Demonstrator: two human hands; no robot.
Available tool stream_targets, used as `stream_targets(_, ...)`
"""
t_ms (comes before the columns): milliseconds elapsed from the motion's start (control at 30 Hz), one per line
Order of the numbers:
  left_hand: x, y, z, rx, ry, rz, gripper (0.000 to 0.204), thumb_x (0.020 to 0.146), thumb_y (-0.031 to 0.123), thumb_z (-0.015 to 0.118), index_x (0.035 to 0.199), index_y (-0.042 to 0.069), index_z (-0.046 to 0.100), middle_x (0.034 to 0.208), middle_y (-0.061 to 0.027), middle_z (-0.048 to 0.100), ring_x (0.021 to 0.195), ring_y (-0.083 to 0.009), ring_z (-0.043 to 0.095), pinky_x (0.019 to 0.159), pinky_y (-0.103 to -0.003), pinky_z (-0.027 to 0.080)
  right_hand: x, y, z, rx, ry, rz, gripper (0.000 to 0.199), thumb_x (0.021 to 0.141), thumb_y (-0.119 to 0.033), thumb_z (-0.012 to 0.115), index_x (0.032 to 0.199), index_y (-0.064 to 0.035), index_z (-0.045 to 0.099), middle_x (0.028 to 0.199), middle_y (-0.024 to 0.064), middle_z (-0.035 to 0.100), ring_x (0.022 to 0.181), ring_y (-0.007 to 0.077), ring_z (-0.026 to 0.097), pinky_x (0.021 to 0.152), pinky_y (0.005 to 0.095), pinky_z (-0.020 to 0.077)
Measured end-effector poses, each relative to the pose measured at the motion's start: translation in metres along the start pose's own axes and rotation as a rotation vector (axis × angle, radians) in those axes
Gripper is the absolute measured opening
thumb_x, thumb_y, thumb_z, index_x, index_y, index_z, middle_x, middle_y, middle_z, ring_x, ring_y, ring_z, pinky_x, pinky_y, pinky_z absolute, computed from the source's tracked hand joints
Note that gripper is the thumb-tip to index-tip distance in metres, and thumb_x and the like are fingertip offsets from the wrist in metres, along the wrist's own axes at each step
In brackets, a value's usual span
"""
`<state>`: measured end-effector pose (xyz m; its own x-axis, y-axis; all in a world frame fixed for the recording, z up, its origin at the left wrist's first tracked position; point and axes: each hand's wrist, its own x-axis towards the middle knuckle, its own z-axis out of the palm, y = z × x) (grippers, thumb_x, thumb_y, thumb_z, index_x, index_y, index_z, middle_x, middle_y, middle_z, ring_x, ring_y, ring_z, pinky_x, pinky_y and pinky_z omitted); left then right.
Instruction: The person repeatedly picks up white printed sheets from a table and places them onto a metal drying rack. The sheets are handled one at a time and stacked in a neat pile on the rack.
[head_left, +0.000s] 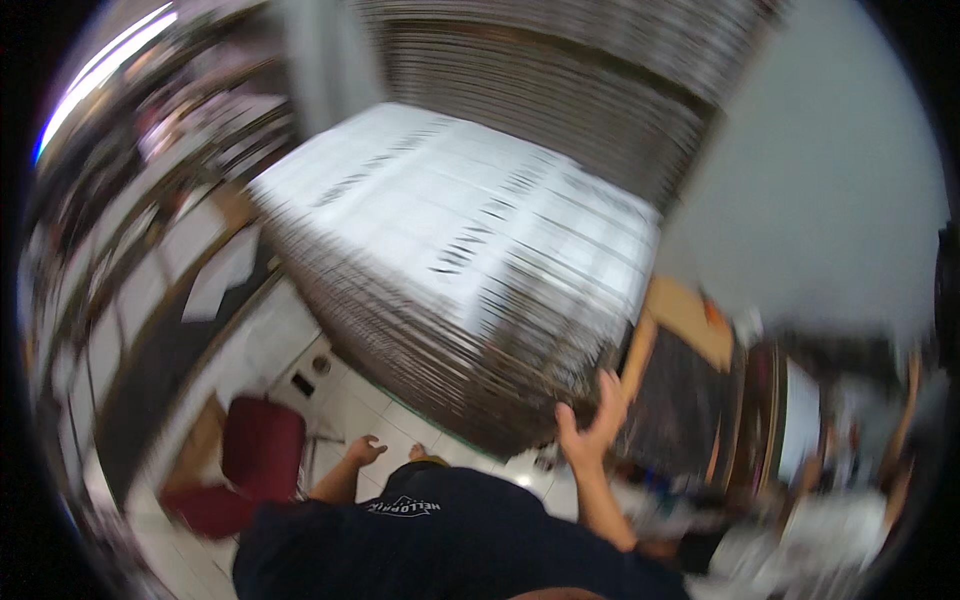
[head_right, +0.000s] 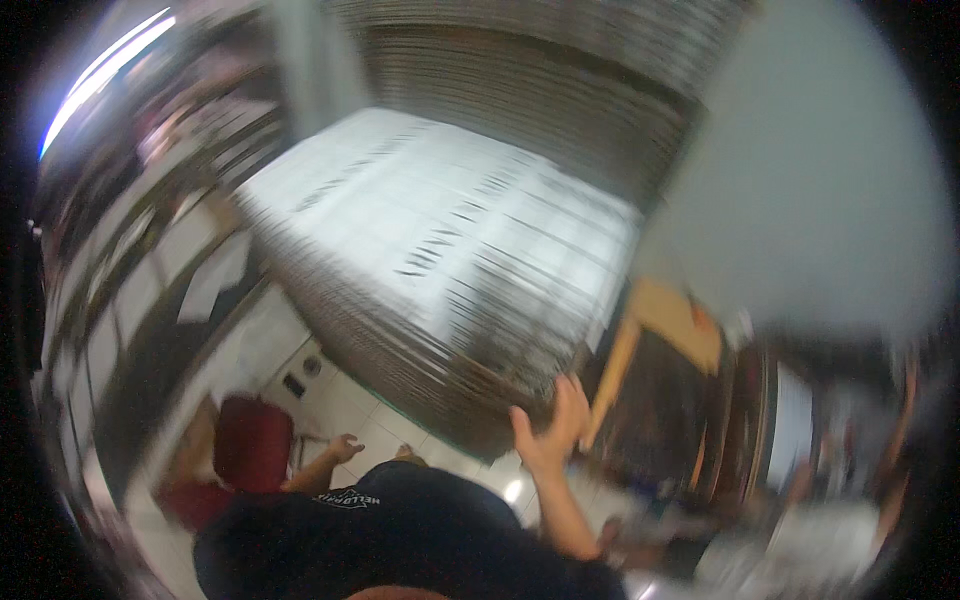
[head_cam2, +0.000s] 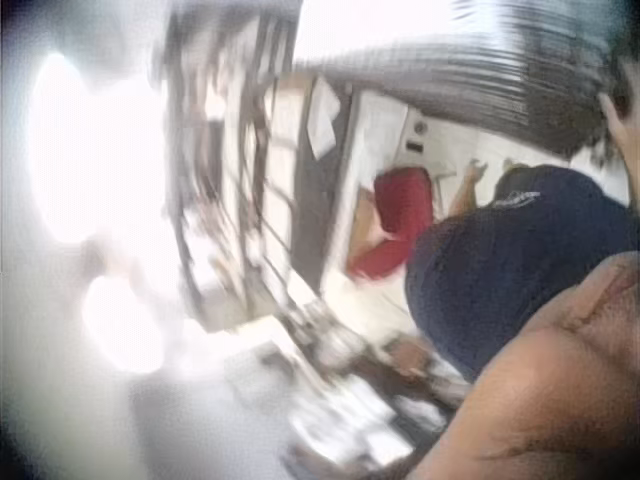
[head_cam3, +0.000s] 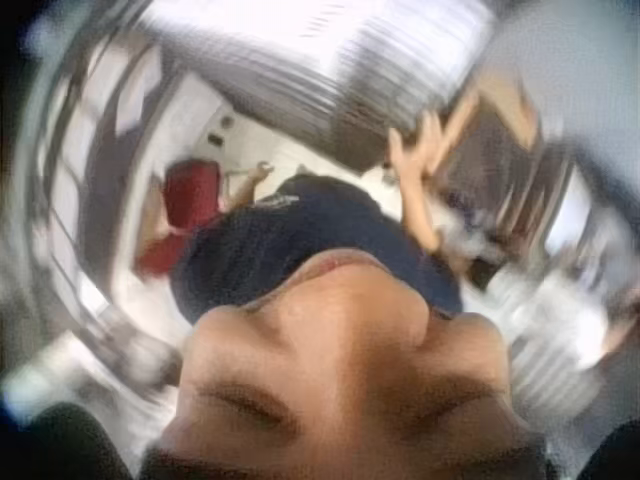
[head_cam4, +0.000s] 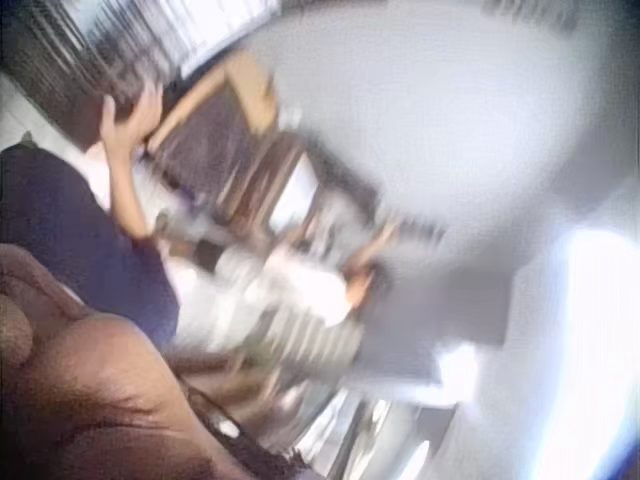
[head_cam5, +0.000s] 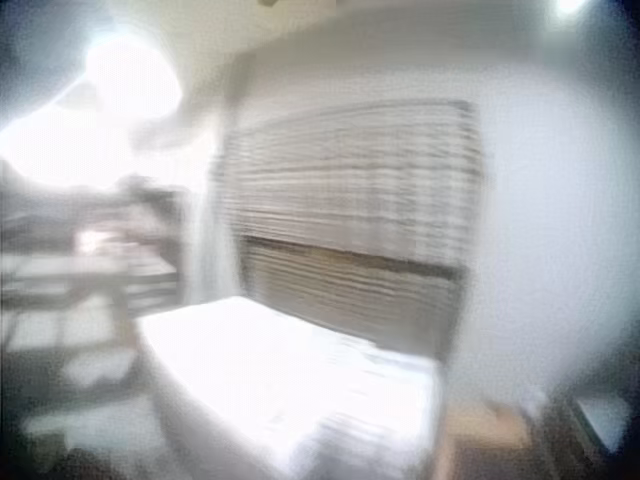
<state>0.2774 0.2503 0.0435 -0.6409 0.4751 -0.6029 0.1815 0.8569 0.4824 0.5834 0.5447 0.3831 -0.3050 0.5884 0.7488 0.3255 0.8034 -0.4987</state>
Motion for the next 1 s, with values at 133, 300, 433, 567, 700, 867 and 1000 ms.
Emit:
stream_targets(133, -0.039, 0.007, 0.002, 0.062, 0.026, -0.030, 0.059, 0.072, 0.047, 0.065, 0.117, 0.010, 0.054, 0.108, -0.0155, 0.060, 0.103, -0.0299, 0.055, 0.088, -0.039, 0.043, 0.037, -0.003, -0.017, 0.171, -0.005, -0.024, 0.034, 0.072, -0.003, 0.058, 0.105, 0.0044, 0.056, 0.106, 0.0161, 0.057, 0.102, 0.0289, 0.052, 0.092, 0.0371, 0.0367)
stream_targets(300, -0.067, -0.066, 0.021, -0.001, 0.092, -0.217, 0.061, 0.070, 0.050, 0.064, 0.115, 0.010, 0.055, 0.111, -0.0163, 0.058, 0.107, -0.0314, 0.053, 0.090, -0.040, 0.042, 0.074, 0.034, 0.011, 0.249, -0.265, -0.064, 0.038, 0.079, -0.008, 0.059, 0.113, 0.0073, 0.051, 0.103, 0.0176, 0.057, 0.099, 0.0253, 0.052, 0.092, 0.0368, 0.0357)
stream_targets(433, -0.100, -0.112, 0.029, -0.078, 0.130, -0.302, 0.060, 0.069, 0.050, 0.065, 0.114, 0.010, 0.057, 0.114, -0.0162, 0.057, 0.107, -0.0315, 0.053, 0.091, -0.040, 0.042, 0.087, 0.020, 0.023, 0.255, -0.281, 0.049, 0.038, 0.078, -0.005, 0.057, 0.114, 0.0069, 0.051, 0.104, 0.0185, 0.057, 0.098, 0.0280, 0.051, 0.089, 0.0392, 0.0370)
stream_targets(567, -0.123, -0.161, 0.058, -0.119, 0.091, -0.459, 0.062, 0.068, 0.050, 0.065, 0.114, 0.009, 0.057, 0.115, -0.0155, 0.056, 0.108, -0.0317, 0.052, 0.091, -0.040, 0.042, 0.086, 0.036, 0.035, 0.214, -0.360, -0.064, 0.036, 0.081, -0.005, 0.055, 0.116, 0.0056, 0.050, 0.107, 0.0169, 0.056, 0.099, 0.0276, 0.050, 0.090, 0.0378, 0.0362)
stream_targets(700, -0.116, -0.176, 0.065, -0.075, -0.022, -0.507, 0.062, 0.069, 0.050, 0.065, 0.114, 0.009, 0.058, 0.118, -0.0154, 0.055, 0.110, -0.0315, 0.050, 0.093, -0.039, 0.040, 0.097, 0.009, 0.035, 0.058, -0.258, -0.083, 0.029, 0.083, -0.010, 0.060, 0.107, 0.0057, 0.055, 0.102, 0.0196, 0.057, 0.094, 0.0287, 0.053, 0.087, 0.0371, 0.0408)
stream_targets(867, -0.082, -0.133, 0.014, -0.277, 0.152, -0.501, 0.059, 0.069, 0.047, 0.065, 0.113, 0.009, 0.059, 0.116, -0.0148, 0.057, 0.110, -0.0303, 0.052, 0.093, -0.037, 0.040, 0.109, -0.013, 0.028, -0.146, -0.094, -0.093, 0.028, 0.079, -0.012, 0.067, 0.100, 0.0055, 0.059, 0.092, 0.0181, 0.060, 0.087, 0.0295, 0.055, 0.082, 0.0367, 0.0439)
stream_targets(1000, -0.016, -0.105, -0.061, -0.288, 0.194, -0.370, 0.059, 0.069, 0.047, 0.065, 0.113, 0.009, 0.058, 0.116, -0.0158, 0.057, 0.111, -0.0302, 0.051, 0.094, -0.037, 0.040, 0.109, 0.018, 0.002, -0.346, -0.289, 0.060, 0.045, 0.077, -0.029, 0.066, 0.107, 0.0024, 0.056, 0.106, 0.0175, 0.058, 0.102, 0.0288, 0.053, 0.091, 0.0349, 0.0422)
